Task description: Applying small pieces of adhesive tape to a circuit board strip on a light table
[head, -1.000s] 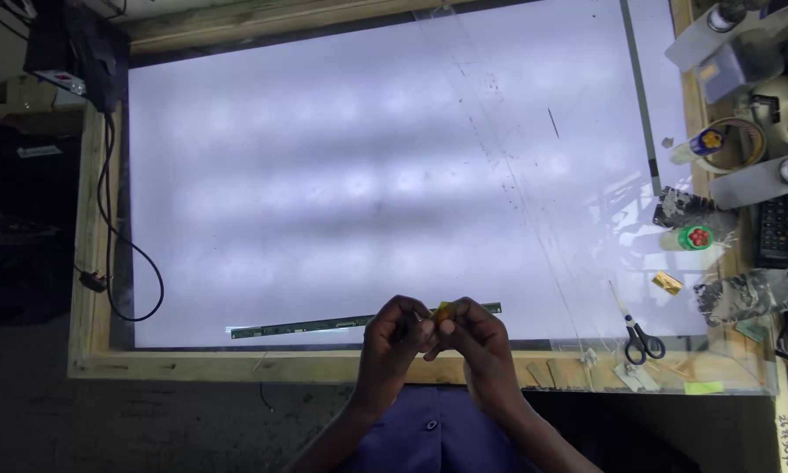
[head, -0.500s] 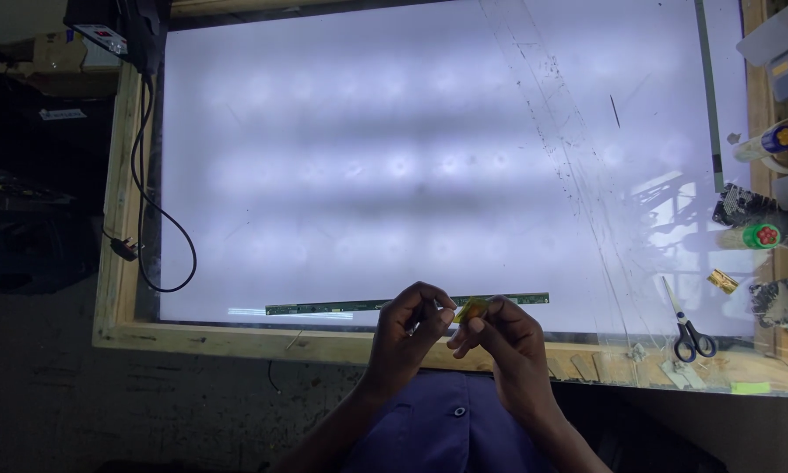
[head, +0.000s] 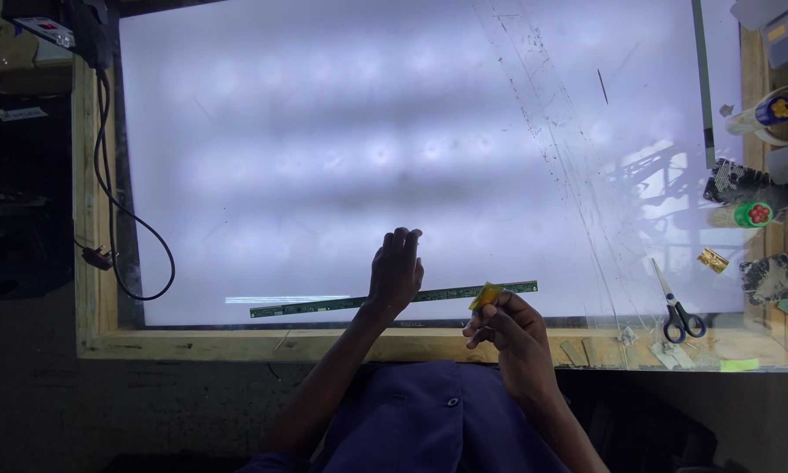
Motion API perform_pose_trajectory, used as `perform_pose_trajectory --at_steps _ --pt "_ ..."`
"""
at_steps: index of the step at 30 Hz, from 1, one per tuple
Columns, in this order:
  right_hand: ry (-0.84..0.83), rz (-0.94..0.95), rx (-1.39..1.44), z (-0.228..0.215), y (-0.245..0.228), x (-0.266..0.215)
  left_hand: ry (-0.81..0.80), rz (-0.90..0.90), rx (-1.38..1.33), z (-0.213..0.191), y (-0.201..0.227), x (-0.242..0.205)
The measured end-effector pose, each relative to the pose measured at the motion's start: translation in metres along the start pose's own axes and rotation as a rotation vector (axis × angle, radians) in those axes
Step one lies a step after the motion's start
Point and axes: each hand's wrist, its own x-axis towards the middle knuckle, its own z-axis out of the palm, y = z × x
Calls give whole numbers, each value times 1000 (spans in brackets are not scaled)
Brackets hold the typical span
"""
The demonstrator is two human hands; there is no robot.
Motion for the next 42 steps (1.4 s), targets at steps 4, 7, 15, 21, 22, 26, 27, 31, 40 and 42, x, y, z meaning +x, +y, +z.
perform_pose_trajectory --at_steps 4,7,15,21,22,26,27,31,40,42 --pt "14 8 -34 8 -9 2 10 -2 56 -28 21 -4" --pt "-35 -22 -116 17 -15 0 136 -63 -413 -81 57 -3" --pt "-164 -218 -279 43 -28 1 -55 -317 -1258 -147 97 -18" --pt "-185 -213 -315 42 -23 -1 -31 -345 -1183 -152 99 -20" --pt "-184 -212 -315 43 -24 -1 -32 -346 -1184 -153 99 -19" --pt "-191 -211 -283 42 -23 -1 -51 -344 -1207 -158 103 -17" --pt "-184 -202 -237 42 -22 0 -61 -339 -1205 -160 103 -17" --pt "-206 -237 -267 49 -31 -3 -16 -343 -1108 -161 108 -17" --pt "-172 -355 -435 50 -31 -6 203 -323 -922 -169 120 -18" --pt "-179 -374 -435 50 -30 -7 169 -351 -951 -167 119 -19"
